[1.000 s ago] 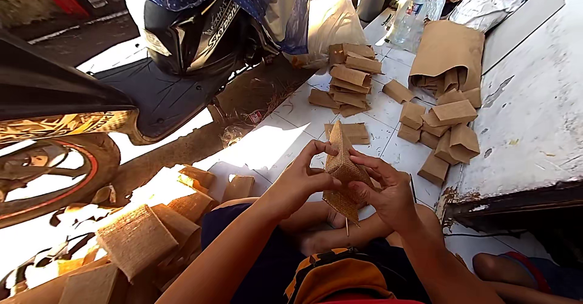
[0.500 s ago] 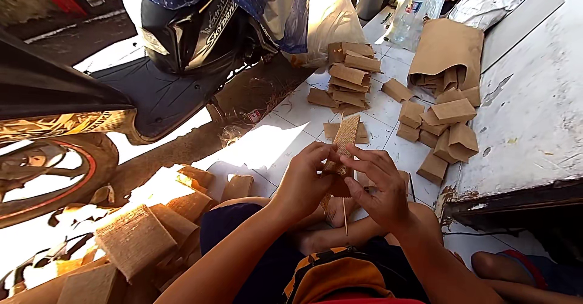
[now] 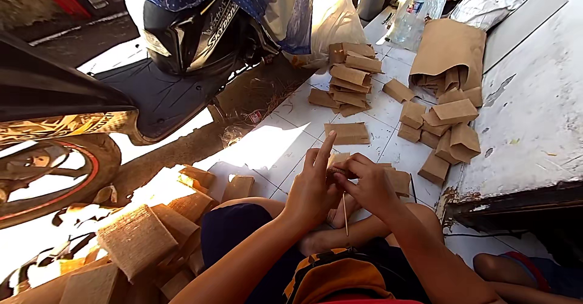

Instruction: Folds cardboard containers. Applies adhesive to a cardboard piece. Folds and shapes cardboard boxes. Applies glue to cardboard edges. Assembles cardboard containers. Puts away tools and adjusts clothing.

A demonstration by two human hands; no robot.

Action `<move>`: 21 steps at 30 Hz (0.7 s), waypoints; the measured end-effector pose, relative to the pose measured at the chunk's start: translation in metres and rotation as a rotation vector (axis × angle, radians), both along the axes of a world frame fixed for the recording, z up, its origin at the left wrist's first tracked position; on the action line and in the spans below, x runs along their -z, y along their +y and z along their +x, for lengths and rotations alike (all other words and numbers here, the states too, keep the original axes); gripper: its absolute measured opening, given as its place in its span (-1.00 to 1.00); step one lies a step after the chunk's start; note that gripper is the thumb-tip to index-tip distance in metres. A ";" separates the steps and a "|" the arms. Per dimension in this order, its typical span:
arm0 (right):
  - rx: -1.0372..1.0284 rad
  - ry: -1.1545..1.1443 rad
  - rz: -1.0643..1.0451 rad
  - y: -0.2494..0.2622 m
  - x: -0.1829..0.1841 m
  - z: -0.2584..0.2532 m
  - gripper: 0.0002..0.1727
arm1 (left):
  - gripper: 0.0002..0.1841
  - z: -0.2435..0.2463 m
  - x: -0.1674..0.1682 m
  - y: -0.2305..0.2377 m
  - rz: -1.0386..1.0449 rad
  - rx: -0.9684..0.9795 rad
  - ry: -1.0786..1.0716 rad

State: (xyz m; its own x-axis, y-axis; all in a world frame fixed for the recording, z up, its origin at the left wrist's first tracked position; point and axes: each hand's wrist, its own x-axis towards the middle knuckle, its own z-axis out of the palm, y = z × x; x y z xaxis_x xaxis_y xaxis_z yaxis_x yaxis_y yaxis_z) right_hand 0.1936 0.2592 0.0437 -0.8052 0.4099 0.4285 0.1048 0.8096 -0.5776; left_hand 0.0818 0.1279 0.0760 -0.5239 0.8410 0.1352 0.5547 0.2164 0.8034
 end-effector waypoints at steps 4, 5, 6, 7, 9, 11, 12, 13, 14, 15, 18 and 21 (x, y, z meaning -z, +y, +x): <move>0.104 0.031 -0.312 0.009 0.008 0.004 -0.81 | 0.11 -0.023 0.024 -0.015 0.197 0.026 -0.589; 0.131 0.046 -0.369 0.010 0.007 0.005 -0.82 | 0.08 -0.024 0.034 -0.019 0.244 0.013 -0.634; 0.155 0.064 -0.409 0.010 0.007 0.006 -0.83 | 0.05 -0.022 0.047 -0.022 0.280 0.006 -0.633; 0.171 0.078 -0.434 0.009 0.008 0.005 -0.83 | 0.03 -0.017 0.060 -0.024 0.315 0.002 -0.610; 0.186 0.095 -0.474 0.003 0.010 0.003 -0.84 | 0.03 -0.001 0.083 -0.022 0.403 -0.017 -0.515; 0.189 0.069 -0.537 -0.004 0.010 0.001 -0.84 | 0.03 0.012 0.098 -0.016 0.535 -0.070 -0.399; 0.193 0.057 -0.562 -0.007 0.010 0.001 -0.84 | 0.04 0.016 0.101 -0.014 0.595 -0.113 -0.366; 0.200 0.054 -0.582 -0.008 0.010 0.001 -0.84 | 0.04 0.018 0.102 -0.012 0.633 -0.163 -0.326; 0.211 0.063 -0.599 -0.009 0.011 0.001 -0.85 | 0.04 0.020 0.103 -0.012 0.644 -0.198 -0.278; 0.225 0.079 -0.610 -0.010 0.011 0.002 -0.85 | 0.03 0.021 0.104 -0.012 0.630 -0.217 -0.233; 0.231 0.132 -0.565 -0.013 0.013 0.003 -0.85 | -0.20 0.022 0.102 -0.010 0.528 -0.251 -0.272; 0.183 0.071 -0.560 -0.016 0.009 0.006 -0.82 | -0.59 0.018 0.092 -0.007 0.534 -0.291 -0.377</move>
